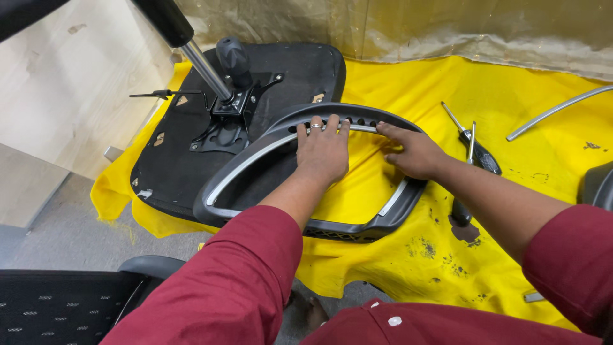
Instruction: The person assembles a black plastic chair frame by inserting a curved metal bar into a channel and securing it with screws using a screwdriver. They then flip the frame and continue fastening screws along the bottom edge.
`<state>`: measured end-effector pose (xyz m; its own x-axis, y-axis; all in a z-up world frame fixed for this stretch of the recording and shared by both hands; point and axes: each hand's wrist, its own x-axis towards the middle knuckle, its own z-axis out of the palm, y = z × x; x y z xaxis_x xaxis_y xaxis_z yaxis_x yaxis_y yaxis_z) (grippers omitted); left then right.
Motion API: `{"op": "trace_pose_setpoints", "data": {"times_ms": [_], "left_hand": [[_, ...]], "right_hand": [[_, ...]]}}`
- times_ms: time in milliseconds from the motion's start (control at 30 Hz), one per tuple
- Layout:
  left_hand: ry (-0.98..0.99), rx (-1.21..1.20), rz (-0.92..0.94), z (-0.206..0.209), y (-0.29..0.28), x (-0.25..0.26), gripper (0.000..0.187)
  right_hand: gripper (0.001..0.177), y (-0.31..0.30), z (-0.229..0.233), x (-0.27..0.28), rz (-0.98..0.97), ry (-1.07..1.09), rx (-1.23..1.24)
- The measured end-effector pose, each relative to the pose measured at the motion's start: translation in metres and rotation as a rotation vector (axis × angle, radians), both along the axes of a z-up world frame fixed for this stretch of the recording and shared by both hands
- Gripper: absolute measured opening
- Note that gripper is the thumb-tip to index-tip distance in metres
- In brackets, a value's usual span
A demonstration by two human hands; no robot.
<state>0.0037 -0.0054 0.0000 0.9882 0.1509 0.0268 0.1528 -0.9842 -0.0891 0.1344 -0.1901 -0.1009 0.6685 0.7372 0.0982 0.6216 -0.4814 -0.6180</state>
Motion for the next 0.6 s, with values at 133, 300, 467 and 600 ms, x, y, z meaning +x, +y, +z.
{"op": "trace_pose_setpoints", "data": {"times_ms": [133, 300, 467, 600], "left_hand": [[0.122, -0.010, 0.052, 0.004, -0.005, 0.005, 0.063], [0.168, -0.030, 0.075, 0.007, -0.005, 0.002, 0.068], [0.192, -0.091, 0.082, 0.005, -0.017, 0.002, 0.082], [0.154, -0.274, 0.112, 0.002, -0.040, -0.003, 0.093]], "right_hand": [[0.079, 0.001, 0.005, -0.017, -0.022, -0.128, -0.113], [0.077, 0.007, 0.019, -0.025, -0.043, -0.178, -0.154], [0.082, 0.011, 0.025, -0.025, -0.023, -0.143, -0.159], [0.072, -0.002, 0.033, -0.009, -0.178, 0.456, -0.033]]}}
